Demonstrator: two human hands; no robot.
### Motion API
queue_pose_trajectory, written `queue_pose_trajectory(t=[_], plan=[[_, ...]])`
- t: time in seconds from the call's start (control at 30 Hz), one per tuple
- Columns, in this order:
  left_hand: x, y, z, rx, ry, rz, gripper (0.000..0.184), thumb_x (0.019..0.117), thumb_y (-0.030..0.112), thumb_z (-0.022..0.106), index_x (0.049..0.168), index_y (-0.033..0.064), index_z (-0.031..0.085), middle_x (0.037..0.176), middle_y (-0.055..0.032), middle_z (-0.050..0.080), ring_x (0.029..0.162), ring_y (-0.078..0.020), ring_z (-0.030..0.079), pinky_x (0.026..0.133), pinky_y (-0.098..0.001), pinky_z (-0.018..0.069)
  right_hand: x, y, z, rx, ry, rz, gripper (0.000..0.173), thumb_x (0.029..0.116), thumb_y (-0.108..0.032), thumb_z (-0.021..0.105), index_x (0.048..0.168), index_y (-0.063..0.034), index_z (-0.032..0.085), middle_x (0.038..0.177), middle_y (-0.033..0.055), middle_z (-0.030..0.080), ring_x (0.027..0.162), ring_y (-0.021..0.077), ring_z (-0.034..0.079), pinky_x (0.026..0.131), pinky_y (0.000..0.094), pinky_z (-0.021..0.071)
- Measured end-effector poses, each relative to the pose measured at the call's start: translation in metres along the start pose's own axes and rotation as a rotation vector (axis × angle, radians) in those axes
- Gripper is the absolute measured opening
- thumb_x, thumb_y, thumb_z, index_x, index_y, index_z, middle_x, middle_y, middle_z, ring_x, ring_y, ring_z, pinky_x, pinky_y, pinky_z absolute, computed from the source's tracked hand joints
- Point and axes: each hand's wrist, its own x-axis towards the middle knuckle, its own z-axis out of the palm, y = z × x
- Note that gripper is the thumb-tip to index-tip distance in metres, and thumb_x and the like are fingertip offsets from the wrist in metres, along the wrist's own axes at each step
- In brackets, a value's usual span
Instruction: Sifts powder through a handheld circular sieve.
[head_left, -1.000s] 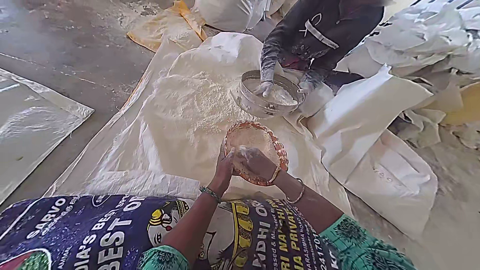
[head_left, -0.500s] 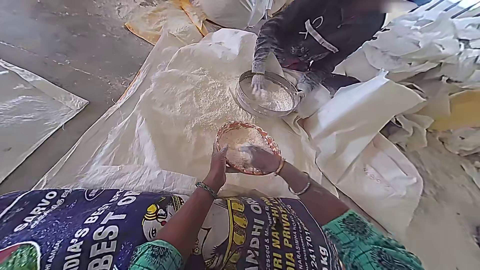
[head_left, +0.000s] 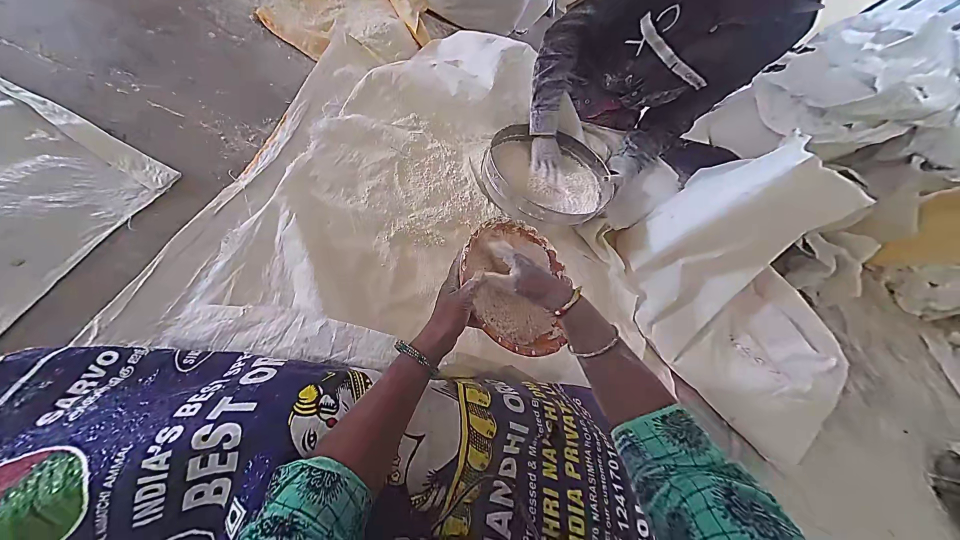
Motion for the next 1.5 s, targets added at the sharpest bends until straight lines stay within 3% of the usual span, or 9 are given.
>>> queue_pose_trajectory(t=[0.17,0.37,0.43,0.57,0.67,0.9,1.1,1.23,1.5], plan=[[0.001,-0.002,-0.008,-0.059,0.114,-0.025,0.052,0.1107,0.020,0.038,0.160,0.0179,0.023,0.124,-0.0211,0.058,0.093,-0.0246,0.066,0.071,-0.0394,0.0572,-0.020,-0.036,0.026,-0.250,-0.240,-0.027,0.048,0.1009,-0.004,0.051,0.147,0.0068,0.048,0.150,0.0302,0.047,0.146,0.0396,0.040,0.123,0.0465,0.0259],[0.004,0.003,-0.002,-0.062,0.102,-0.038,0.057,0.1099,0.022,0.043,0.162,0.0245,0.020,0.133,-0.0243,0.054,0.099,-0.0314,0.065,0.074,-0.0459,0.0572,-0.018,0.013,-0.009,-0.188,0.073,-0.050,0.029,0.0935,0.001,0.064,0.121,0.0031,0.070,0.136,0.0252,0.062,0.134,0.0388,0.054,0.115,0.0531,0.0401],[0.003,0.003,-0.003,-0.052,0.097,-0.001,0.056,0.1097,0.023,0.043,0.161,0.0234,0.022,0.128,-0.0227,0.057,0.095,-0.0273,0.065,0.072,-0.0411,0.0572,-0.015,0.015,-0.026,-0.148,0.066,-0.108,0.041,0.0883,-0.006,0.076,0.128,0.0000,0.068,0.142,0.0234,0.058,0.137,0.0376,0.052,0.114,0.0535,0.0400],[0.003,0.008,-0.005,-0.109,0.148,0.052,0.056,0.1081,0.015,0.044,0.160,0.0158,0.024,0.131,-0.0210,0.055,0.098,-0.0224,0.064,0.076,-0.0375,0.0561,-0.001,-0.013,-0.022,-0.285,-0.132,0.182,0.081,0.0867,-0.027,0.082,0.153,-0.0009,0.042,0.152,0.0285,0.045,0.143,0.0444,0.042,0.115,0.0613,0.0338],[0.005,0.006,-0.007,-0.131,0.191,0.054,0.058,0.1079,0.012,0.043,0.161,0.0154,0.020,0.137,-0.0211,0.051,0.101,-0.0215,0.062,0.077,-0.0367,0.0545,-0.004,-0.046,0.000,-0.286,-0.242,0.206,0.061,0.0997,-0.014,0.065,0.153,0.0031,0.040,0.153,0.0296,0.045,0.146,0.0414,0.040,0.120,0.0538,0.0303],[0.005,0.002,0.001,-0.128,0.132,0.014,0.058,0.1094,0.017,0.041,0.162,0.0170,0.016,0.132,-0.0240,0.054,0.098,-0.0267,0.066,0.075,-0.0405,0.0577,-0.023,-0.012,-0.006,-0.220,0.126,-0.019,0.031,0.0979,-0.002,0.058,0.127,0.0005,0.069,0.133,0.0239,0.064,0.130,0.0379,0.058,0.112,0.0523,0.0430],[0.001,-0.002,0.003,-0.148,0.130,0.067,0.062,0.1062,0.007,0.043,0.161,0.0124,0.015,0.133,-0.0232,0.052,0.098,-0.0223,0.064,0.075,-0.0359,0.0565,-0.016,0.017,-0.021,-0.099,0.245,0.091,0.074,0.0873,-0.022,0.081,0.149,-0.0006,0.048,0.160,0.0242,0.039,0.151,0.0389,0.033,0.122,0.0534,0.0280],[0.001,-0.006,0.001,-0.121,0.061,0.088,0.069,0.0997,-0.001,0.044,0.161,0.0085,0.014,0.135,-0.0221,0.050,0.097,-0.0191,0.063,0.074,-0.0332,0.0553,0.011,0.018,-0.004,-0.012,0.262,0.125,0.087,0.0870,-0.015,0.081,0.157,0.0035,0.032,0.160,0.0293,0.034,0.150,0.0412,0.033,0.123,0.0523,0.0264],[0.001,-0.005,-0.005,-0.075,0.011,0.067,0.062,0.1052,0.007,0.041,0.161,0.0083,0.013,0.126,-0.0188,0.057,0.092,-0.0156,0.066,0.073,-0.0315,0.0566,-0.014,-0.034,0.021,-0.151,-0.020,-0.031,0.034,0.1026,-0.007,0.052,0.128,0.0135,0.061,0.135,0.0332,0.059,0.133,0.0415,0.054,0.116,0.0462,0.0371]])
